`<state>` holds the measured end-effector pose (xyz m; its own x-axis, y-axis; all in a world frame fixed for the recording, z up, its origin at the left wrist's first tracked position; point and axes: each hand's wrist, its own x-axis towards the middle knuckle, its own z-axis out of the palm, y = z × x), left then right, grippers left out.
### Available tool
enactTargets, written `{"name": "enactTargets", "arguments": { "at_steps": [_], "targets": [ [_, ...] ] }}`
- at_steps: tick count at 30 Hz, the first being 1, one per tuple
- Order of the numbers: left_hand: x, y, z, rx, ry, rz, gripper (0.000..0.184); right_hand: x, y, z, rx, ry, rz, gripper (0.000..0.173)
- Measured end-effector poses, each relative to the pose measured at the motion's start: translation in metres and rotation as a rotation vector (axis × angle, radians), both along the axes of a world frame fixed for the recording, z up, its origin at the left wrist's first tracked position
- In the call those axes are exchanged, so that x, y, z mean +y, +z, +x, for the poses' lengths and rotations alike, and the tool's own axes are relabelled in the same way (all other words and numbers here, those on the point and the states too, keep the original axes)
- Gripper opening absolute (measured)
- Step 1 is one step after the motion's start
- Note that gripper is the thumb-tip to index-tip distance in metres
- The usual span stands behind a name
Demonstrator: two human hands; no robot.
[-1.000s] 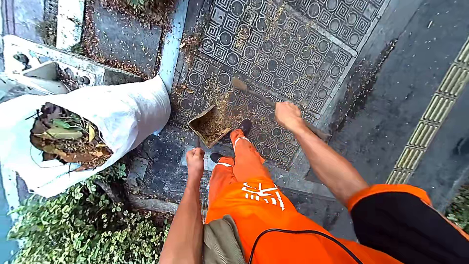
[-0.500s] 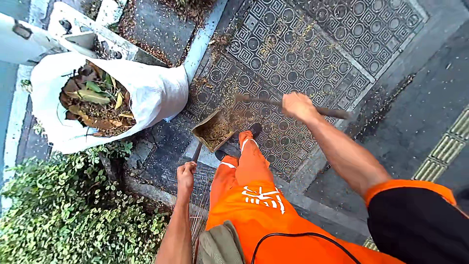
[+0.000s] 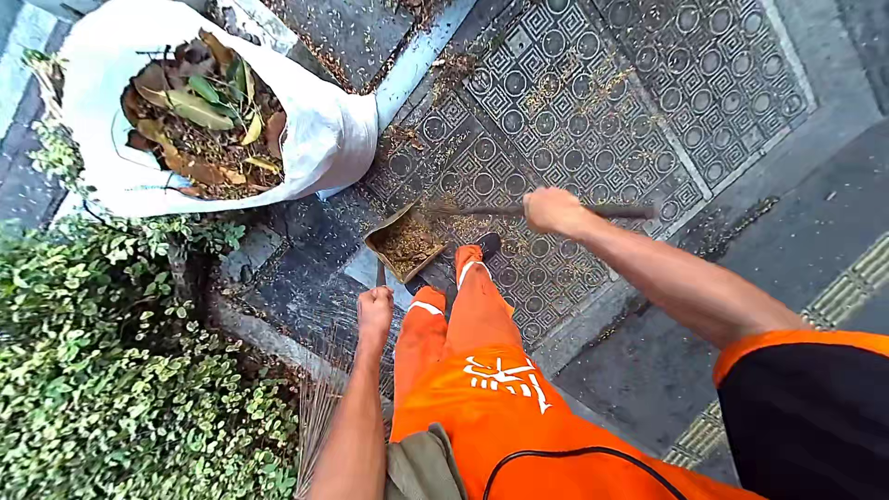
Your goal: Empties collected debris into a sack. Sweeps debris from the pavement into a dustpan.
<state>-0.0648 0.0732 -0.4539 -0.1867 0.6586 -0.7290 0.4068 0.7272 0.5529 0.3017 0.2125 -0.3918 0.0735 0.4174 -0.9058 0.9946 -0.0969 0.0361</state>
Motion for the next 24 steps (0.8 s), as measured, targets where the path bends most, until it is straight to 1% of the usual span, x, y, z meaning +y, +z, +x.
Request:
{"name": "enactTargets", "arguments": {
  "at_steps": [2,4,6,8,10,11,12,13,14,16,17,19,20,21,22,23,24],
  "targets": [
    [0.005,0.000,-0.001,-0.013,0.037,0.015,0.037,0.034,0.022,-0.009,-0.011,-0.009,0.085,0.026],
    [0.004,-0.002,-0.002,-0.023,0.048,0.030,0.036,0.062,0.019,-0.030,-0.012,-0.010,0.196,0.026],
    [0.002,-0.002,-0.001,-0.013,0.041,0.019,0.037,0.085,-0.010,-0.054,-0.009,-0.044,0.268,0.026],
    [0.001,-0.004,0.003,0.001,0.035,0.010,0.036,0.097,-0.054,-0.077,-0.021,-0.017,0.337,0.023],
    [0.000,-0.004,0.007,0.015,0.031,0.002,0.035,0.092,-0.092,-0.100,-0.068,0.140,0.331,0.022],
    [0.000,-0.003,0.007,0.017,0.034,-0.001,0.034,0.082,-0.105,-0.110,-0.085,0.233,0.310,0.021],
    [-0.001,-0.002,0.007,0.013,0.037,-0.005,0.034,0.069,-0.109,-0.118,-0.089,0.303,0.267,0.021],
    [-0.002,-0.001,0.006,0.010,0.037,-0.005,0.034,0.056,-0.106,-0.122,-0.084,0.353,0.218,0.020],
    [-0.004,-0.002,0.006,0.013,0.032,-0.003,0.035,0.045,-0.094,-0.122,-0.085,0.385,0.166,0.020],
    [-0.001,-0.004,0.004,0.031,0.018,0.010,0.036,0.038,-0.053,-0.112,-0.065,0.391,0.125,0.017],
    [0.002,-0.003,0.005,0.046,0.020,0.014,0.037,0.044,-0.030,-0.103,-0.046,0.350,0.146,0.016],
    [0.008,-0.002,0.006,0.065,0.036,0.001,0.038,0.066,0.009,-0.084,-0.071,0.221,0.166,0.022],
    [0.010,-0.003,0.006,0.070,0.041,-0.006,0.039,0.078,0.023,-0.074,-0.100,0.180,0.171,0.025],
    [0.011,-0.003,0.006,0.073,0.047,-0.010,0.039,0.088,0.029,-0.065,-0.124,0.150,0.179,0.027],
    [0.010,-0.004,0.006,0.076,0.052,-0.005,0.039,0.095,0.028,-0.058,-0.143,0.120,0.192,0.028],
    [0.010,-0.005,0.005,0.075,0.059,0.007,0.039,0.097,0.017,-0.053,-0.152,0.074,0.220,0.027],
    [0.009,-0.005,0.005,0.071,0.062,0.017,0.039,0.092,-0.001,-0.050,-0.150,0.013,0.261,0.028]
  ]
}}
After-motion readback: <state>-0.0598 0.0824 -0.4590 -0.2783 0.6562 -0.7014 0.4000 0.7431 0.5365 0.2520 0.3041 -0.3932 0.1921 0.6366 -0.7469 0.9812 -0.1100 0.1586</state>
